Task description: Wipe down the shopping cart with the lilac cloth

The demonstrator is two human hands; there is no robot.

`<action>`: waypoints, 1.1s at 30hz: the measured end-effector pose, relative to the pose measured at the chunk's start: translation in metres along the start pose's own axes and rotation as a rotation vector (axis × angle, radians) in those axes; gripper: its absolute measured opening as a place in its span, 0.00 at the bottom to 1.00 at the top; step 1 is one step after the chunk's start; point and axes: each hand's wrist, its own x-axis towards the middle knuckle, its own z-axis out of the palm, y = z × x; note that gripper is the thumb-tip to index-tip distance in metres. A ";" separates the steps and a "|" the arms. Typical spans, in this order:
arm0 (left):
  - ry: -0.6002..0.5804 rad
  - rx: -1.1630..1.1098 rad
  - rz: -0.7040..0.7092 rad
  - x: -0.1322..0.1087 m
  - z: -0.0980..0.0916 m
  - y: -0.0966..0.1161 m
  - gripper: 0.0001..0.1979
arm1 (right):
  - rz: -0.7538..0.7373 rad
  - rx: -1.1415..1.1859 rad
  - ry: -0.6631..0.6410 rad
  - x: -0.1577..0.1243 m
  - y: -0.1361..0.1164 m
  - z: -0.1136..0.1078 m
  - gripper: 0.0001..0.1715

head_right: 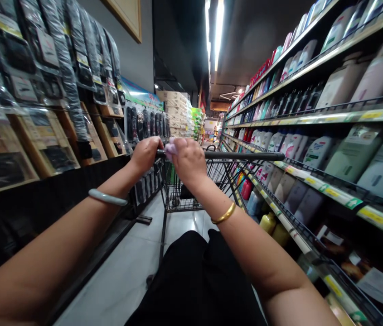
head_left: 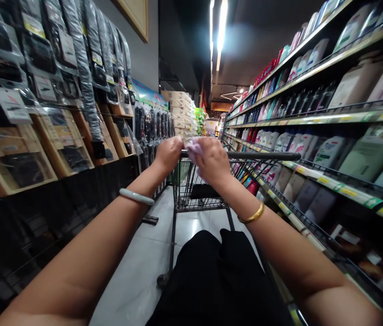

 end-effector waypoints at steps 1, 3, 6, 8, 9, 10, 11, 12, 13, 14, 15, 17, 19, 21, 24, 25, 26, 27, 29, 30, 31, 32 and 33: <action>-0.003 -0.027 0.000 0.001 0.002 -0.001 0.22 | -0.003 -0.008 0.000 -0.002 -0.007 0.003 0.21; -0.011 -0.098 0.009 0.001 0.007 -0.002 0.22 | -0.043 -0.024 0.018 -0.009 -0.014 0.012 0.21; -0.011 -0.165 0.050 0.002 0.010 -0.002 0.21 | -0.171 -0.061 0.093 -0.028 0.006 0.023 0.18; -0.008 -0.169 0.091 0.003 0.013 -0.001 0.21 | -0.216 -0.120 0.197 -0.041 0.029 0.027 0.15; -0.005 -0.177 0.110 0.003 0.015 0.000 0.21 | -0.189 -0.154 0.272 -0.046 0.038 0.029 0.14; -0.003 -0.188 0.124 0.004 0.017 0.001 0.21 | -0.141 -0.180 0.352 -0.049 0.043 0.031 0.13; 0.002 -0.199 0.133 0.005 0.020 0.002 0.22 | -0.090 -0.192 0.427 -0.052 0.043 0.033 0.12; 0.010 -0.209 0.135 0.007 0.024 0.002 0.21 | -0.062 -0.189 0.485 -0.053 0.040 0.036 0.11; 0.017 -0.214 0.134 0.008 0.027 0.003 0.21 | -0.067 -0.174 0.513 -0.054 0.034 0.040 0.11; 0.018 -0.215 0.132 0.009 0.030 0.004 0.20 | -0.095 -0.154 0.509 -0.054 0.028 0.043 0.10; 0.015 -0.210 0.129 0.011 0.033 0.005 0.19 | -0.136 -0.132 0.488 -0.054 0.023 0.046 0.10; 0.002 -0.194 0.132 0.014 0.038 0.008 0.18 | -0.185 -0.083 0.421 -0.055 0.024 0.049 0.10; -0.035 -0.192 0.158 0.016 0.042 0.011 0.18 | -0.136 -0.028 0.399 -0.057 0.036 0.047 0.11; -0.071 -0.201 0.184 0.017 0.047 0.016 0.18 | -0.020 0.033 0.454 -0.060 0.050 0.043 0.11; -0.085 -0.200 0.192 0.019 0.057 0.025 0.17 | 0.119 0.142 0.543 -0.065 0.053 0.041 0.10; -0.075 -0.190 0.186 0.020 0.061 0.029 0.16 | 0.117 0.188 0.531 -0.067 0.050 0.042 0.11; -0.068 -0.181 0.180 0.020 0.066 0.032 0.15 | 0.099 0.236 0.499 -0.069 0.047 0.043 0.12; -0.066 -0.171 0.173 0.021 0.071 0.035 0.14 | 0.074 0.279 0.460 -0.070 0.045 0.044 0.13; -0.081 -0.150 0.162 0.023 0.079 0.043 0.13 | 0.068 0.343 0.418 -0.071 0.049 0.044 0.14; -0.101 -0.142 0.165 0.023 0.084 0.047 0.13 | 0.114 0.362 0.447 -0.071 0.054 0.043 0.12; -0.125 -0.133 0.172 0.024 0.087 0.051 0.13 | 0.185 0.377 0.506 -0.070 0.061 0.041 0.10; -0.146 -0.121 0.179 0.025 0.091 0.055 0.13 | 0.268 0.393 0.575 -0.069 0.067 0.039 0.09; -0.163 -0.107 0.182 0.025 0.095 0.060 0.13 | 0.349 0.414 0.642 -0.068 0.072 0.037 0.08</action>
